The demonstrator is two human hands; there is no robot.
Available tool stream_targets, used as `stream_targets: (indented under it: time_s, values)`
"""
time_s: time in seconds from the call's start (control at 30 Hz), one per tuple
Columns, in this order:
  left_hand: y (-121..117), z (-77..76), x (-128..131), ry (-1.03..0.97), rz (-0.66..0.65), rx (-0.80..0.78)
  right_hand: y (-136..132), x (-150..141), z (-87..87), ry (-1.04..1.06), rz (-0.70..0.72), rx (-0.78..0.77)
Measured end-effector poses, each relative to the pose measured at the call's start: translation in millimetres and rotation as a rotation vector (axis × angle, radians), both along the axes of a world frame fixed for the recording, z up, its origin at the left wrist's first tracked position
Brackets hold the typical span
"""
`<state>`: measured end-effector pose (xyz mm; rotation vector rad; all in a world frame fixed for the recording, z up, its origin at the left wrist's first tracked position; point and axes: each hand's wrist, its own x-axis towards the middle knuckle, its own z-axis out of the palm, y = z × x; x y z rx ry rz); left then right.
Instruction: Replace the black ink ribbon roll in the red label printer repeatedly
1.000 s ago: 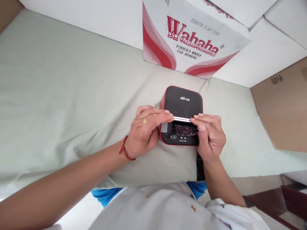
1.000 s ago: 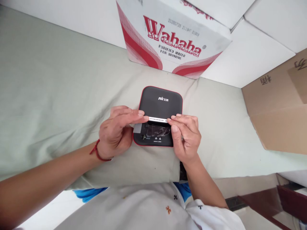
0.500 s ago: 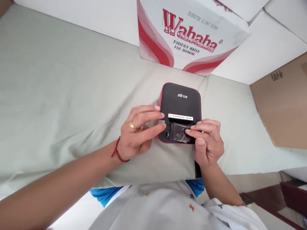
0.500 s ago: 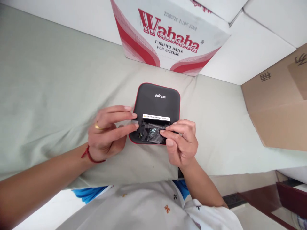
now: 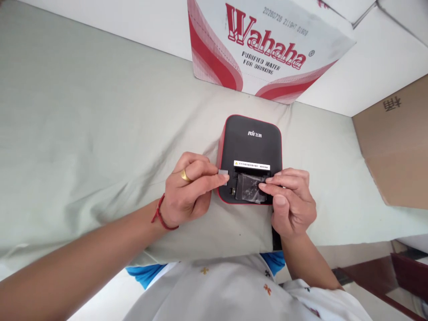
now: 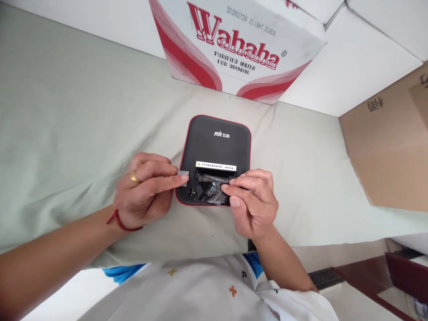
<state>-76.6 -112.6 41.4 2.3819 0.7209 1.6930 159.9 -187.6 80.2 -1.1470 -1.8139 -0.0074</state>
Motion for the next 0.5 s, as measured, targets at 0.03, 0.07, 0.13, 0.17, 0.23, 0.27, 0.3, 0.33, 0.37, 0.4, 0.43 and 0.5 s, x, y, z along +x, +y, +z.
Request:
stream_targets:
  time_s: [0.03, 0.07, 0.13, 0.17, 0.23, 0.27, 0.3, 0.33, 0.37, 0.4, 0.43, 0.5]
  values:
    - [0.8, 0.6, 0.0, -0.005, -0.004, 0.004, -0.2, 0.2, 0.3, 0.002, 0.002, -0.004]
    - [1.8, 1.0, 0.2, -0.016, -0.005, 0.007, -0.3, 0.2, 0.4, 0.002, 0.002, -0.006]
    - [4.0, 1.7, 1.2, -0.052, -0.024, -0.008, -0.4, 0.1, 0.7, -0.002, -0.001, 0.002]
    - [4.9, 2.0, 2.0, -0.074, -0.044, -0.024, -0.4, -0.1, 0.7, -0.007, -0.007, 0.008]
    - [5.9, 2.7, 3.9, -0.119, -0.09, -0.067, -0.4, -0.9, 0.8, -0.017, -0.022, 0.024]
    - [5.8, 2.9, 4.8, -0.137, -0.107, -0.096, -0.4, -1.3, 0.9, -0.023, -0.028, 0.03]
    - [5.5, 3.0, 5.5, -0.146, -0.12, -0.126, -0.6, -1.8, 0.9, -0.027, -0.035, 0.033]
    - [4.9, 2.8, 6.1, -0.147, -0.126, -0.157, -0.8, -2.2, 1.0, -0.033, -0.04, 0.034]
    - [4.1, 2.2, 6.5, -0.145, -0.131, -0.187, -1.0, -2.5, 1.0, -0.037, -0.046, 0.036]
    - [3.4, 1.3, 6.8, -0.142, -0.137, -0.209, -1.3, -2.8, 1.0, -0.041, -0.052, 0.038]
    - [2.8, 0.0, 7.0, -0.147, -0.143, -0.219, -1.4, -2.9, 1.1, -0.045, -0.058, 0.038]
    - [2.1, -3.3, 7.3, -0.172, -0.151, -0.22, -1.2, -2.8, 2.1, -0.056, -0.064, 0.041]
